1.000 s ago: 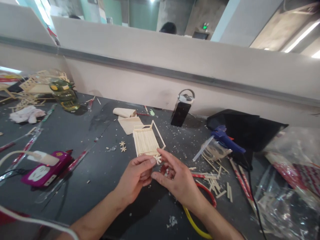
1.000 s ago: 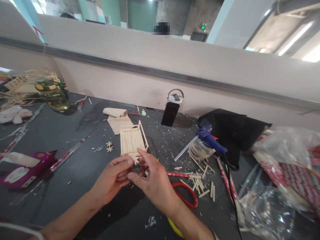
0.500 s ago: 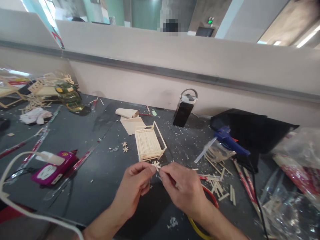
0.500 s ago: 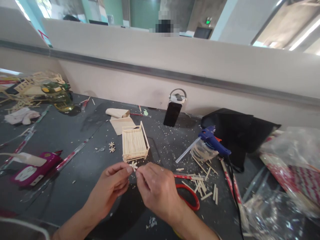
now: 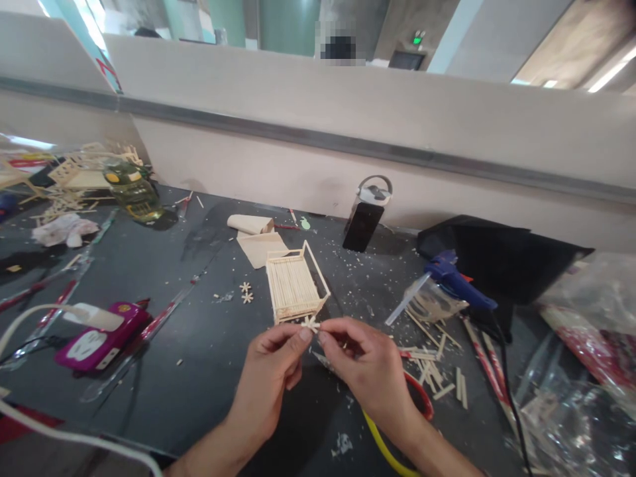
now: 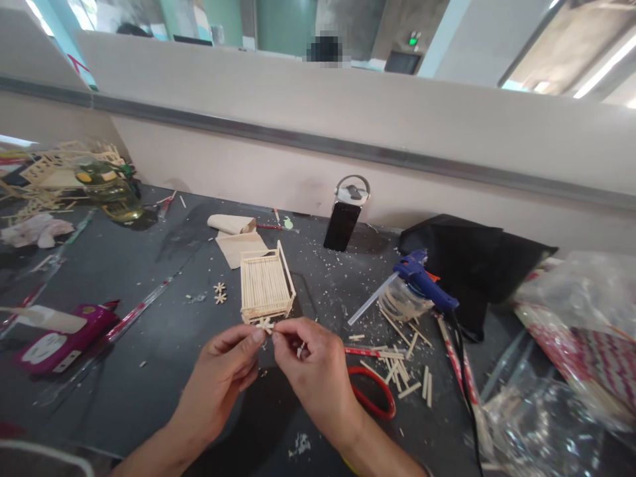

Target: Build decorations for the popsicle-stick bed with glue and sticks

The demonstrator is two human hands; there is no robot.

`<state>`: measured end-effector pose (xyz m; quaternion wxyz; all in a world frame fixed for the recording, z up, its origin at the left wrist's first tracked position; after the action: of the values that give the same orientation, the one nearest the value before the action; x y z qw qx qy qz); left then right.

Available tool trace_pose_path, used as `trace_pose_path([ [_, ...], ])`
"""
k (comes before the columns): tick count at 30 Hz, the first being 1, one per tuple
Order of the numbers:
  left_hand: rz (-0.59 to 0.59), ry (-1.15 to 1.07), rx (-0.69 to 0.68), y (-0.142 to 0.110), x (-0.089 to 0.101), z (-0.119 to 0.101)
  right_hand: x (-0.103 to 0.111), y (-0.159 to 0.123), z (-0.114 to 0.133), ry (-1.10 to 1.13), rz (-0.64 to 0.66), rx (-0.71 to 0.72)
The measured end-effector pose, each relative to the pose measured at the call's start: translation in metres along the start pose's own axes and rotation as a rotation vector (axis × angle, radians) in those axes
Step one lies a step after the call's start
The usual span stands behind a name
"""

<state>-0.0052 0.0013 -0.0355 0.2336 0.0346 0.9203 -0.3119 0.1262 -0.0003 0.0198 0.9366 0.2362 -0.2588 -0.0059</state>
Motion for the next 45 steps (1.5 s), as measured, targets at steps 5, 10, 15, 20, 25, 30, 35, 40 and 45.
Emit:
trace_pose_path([
  [5, 0.000, -0.002, 0.003, -0.001, -0.003, 0.001, -0.003, -0.001, 0.000, -0.036, -0.002, -0.005],
  [10, 0.047, -0.048, 0.040, -0.002, -0.005, 0.007, -0.005, -0.001, 0.000, -0.060, -0.018, 0.016],
  [15, 0.122, -0.109, 0.127, -0.001, -0.006, 0.012, -0.007, 0.000, 0.002, -0.065, 0.017, 0.032],
  [20, 0.107, -0.117, 0.078, -0.001, 0.000, -0.003, -0.005, 0.000, 0.008, -0.094, 0.107, 0.076],
  [25, 0.131, -0.129, 0.055, -0.004, 0.000, -0.009, 0.000, -0.004, 0.004, -0.021, 0.088, 0.002],
  [30, 0.159, -0.161, 0.124, -0.001, -0.005, 0.002, 0.002, -0.005, 0.003, -0.037, 0.026, 0.017],
  [35, 0.219, -0.190, 0.186, -0.003, -0.011, 0.009, 0.005, -0.003, 0.004, 0.017, 0.002, 0.008],
  [40, 0.152, -0.136, 0.116, -0.005, -0.011, 0.007, 0.008, 0.001, 0.013, 0.087, -0.041, 0.131],
  [45, 0.242, 0.010, 0.152, -0.006, -0.019, 0.007, 0.006, 0.002, 0.008, 0.039, 0.022, 0.112],
])
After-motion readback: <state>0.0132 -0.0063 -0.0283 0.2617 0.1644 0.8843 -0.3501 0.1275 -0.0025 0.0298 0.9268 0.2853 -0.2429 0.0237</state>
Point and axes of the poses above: each hand's wrist, its own y-axis towards the middle knuckle, its own x-axis out of the back of the hand, z = x × y, the point moved 6 cm from there along y, towards the middle knuckle, and after that the axes turned 14 degrees about x, right-handed, at the moved point
